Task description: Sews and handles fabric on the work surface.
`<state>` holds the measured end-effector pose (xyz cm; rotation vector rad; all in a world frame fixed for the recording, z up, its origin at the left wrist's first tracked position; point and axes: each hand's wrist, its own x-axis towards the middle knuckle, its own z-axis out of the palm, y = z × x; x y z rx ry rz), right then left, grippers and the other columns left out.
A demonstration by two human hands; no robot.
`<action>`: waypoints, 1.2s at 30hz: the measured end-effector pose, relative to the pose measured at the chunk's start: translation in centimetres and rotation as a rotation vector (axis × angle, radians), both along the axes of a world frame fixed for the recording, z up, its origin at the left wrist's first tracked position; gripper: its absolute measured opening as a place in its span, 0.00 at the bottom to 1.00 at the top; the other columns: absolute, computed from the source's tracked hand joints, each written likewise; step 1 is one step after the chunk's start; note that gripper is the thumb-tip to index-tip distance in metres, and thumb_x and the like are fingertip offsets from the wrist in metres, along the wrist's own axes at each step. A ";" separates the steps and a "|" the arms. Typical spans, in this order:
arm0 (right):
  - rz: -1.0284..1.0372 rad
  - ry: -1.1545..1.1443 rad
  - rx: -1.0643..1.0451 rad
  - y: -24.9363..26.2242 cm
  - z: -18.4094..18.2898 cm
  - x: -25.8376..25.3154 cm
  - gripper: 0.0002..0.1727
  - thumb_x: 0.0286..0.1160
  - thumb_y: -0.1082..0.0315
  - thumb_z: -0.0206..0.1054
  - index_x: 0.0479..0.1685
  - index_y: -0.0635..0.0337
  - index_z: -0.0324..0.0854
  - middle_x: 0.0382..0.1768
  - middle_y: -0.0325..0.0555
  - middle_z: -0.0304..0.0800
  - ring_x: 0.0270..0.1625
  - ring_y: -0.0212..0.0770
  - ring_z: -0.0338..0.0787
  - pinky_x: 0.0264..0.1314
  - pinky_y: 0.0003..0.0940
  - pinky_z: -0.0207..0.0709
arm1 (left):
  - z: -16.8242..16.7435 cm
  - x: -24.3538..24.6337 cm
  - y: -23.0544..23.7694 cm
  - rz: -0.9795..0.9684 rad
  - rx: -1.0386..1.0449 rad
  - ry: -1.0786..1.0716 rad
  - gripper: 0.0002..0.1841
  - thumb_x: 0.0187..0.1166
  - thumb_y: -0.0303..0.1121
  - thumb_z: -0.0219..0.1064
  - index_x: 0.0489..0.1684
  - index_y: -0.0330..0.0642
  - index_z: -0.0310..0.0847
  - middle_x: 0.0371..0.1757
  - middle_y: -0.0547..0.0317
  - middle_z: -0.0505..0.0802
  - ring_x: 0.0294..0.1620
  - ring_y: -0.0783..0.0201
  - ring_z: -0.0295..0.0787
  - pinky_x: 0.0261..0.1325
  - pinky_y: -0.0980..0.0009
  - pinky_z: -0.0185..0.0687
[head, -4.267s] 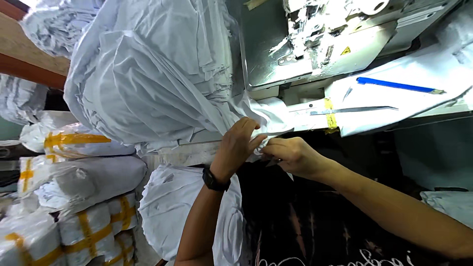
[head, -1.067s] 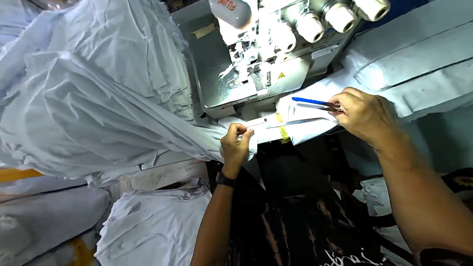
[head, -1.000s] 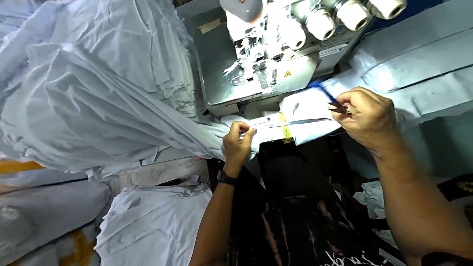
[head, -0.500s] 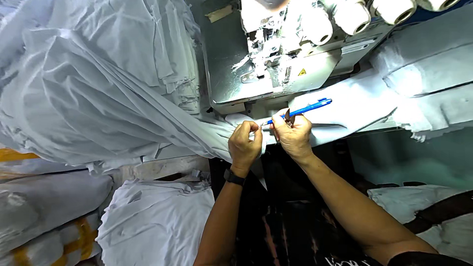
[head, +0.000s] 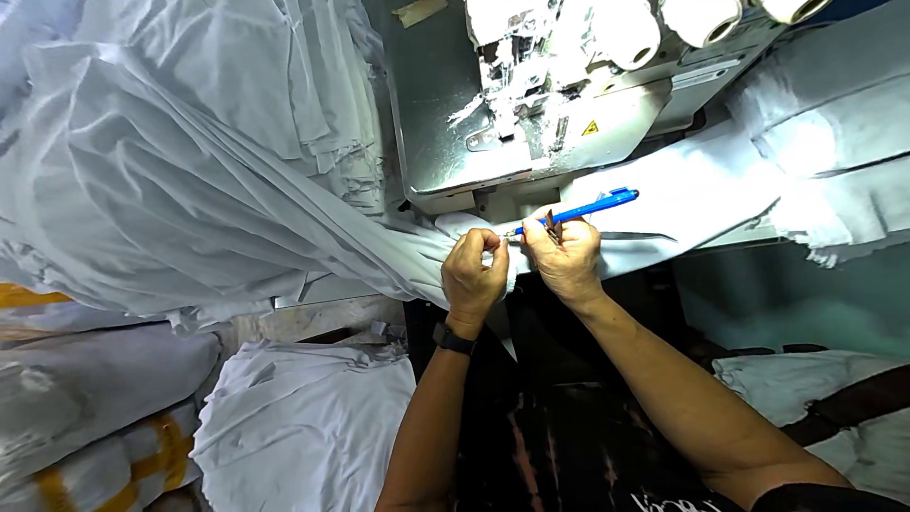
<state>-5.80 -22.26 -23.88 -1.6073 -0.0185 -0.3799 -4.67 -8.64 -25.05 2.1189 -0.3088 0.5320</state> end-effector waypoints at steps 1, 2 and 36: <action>-0.012 0.009 0.032 0.0 0.1 0.0 0.02 0.79 0.73 0.66 0.44 0.59 0.81 0.27 0.30 0.81 0.22 0.16 0.75 0.23 0.11 0.71 | 0.0 0.0 0.0 -0.001 0.003 -0.003 0.04 0.67 0.24 0.74 0.30 0.38 0.82 0.29 0.58 0.89 0.30 0.68 0.88 0.35 0.73 0.86; -0.020 0.019 0.079 -0.1 0.2 0.0 0.02 0.79 0.72 0.66 0.44 0.57 0.81 0.26 0.29 0.81 0.20 0.17 0.75 0.21 0.12 0.70 | 0.0 0.0 0.0 0.000 0.004 -0.004 0.04 0.67 0.24 0.74 0.30 0.38 0.82 0.28 0.58 0.89 0.30 0.68 0.88 0.34 0.72 0.86; 0.009 -0.243 -0.465 -5.6 8.9 -2.7 0.11 0.80 0.70 0.63 0.37 0.70 0.86 0.31 0.43 0.87 0.33 0.20 0.82 0.39 0.12 0.76 | 17.7 3.5 6.5 -0.627 0.223 -0.020 0.06 0.77 0.28 0.69 0.35 0.35 0.80 0.47 0.50 0.90 0.57 0.61 0.86 0.65 0.63 0.79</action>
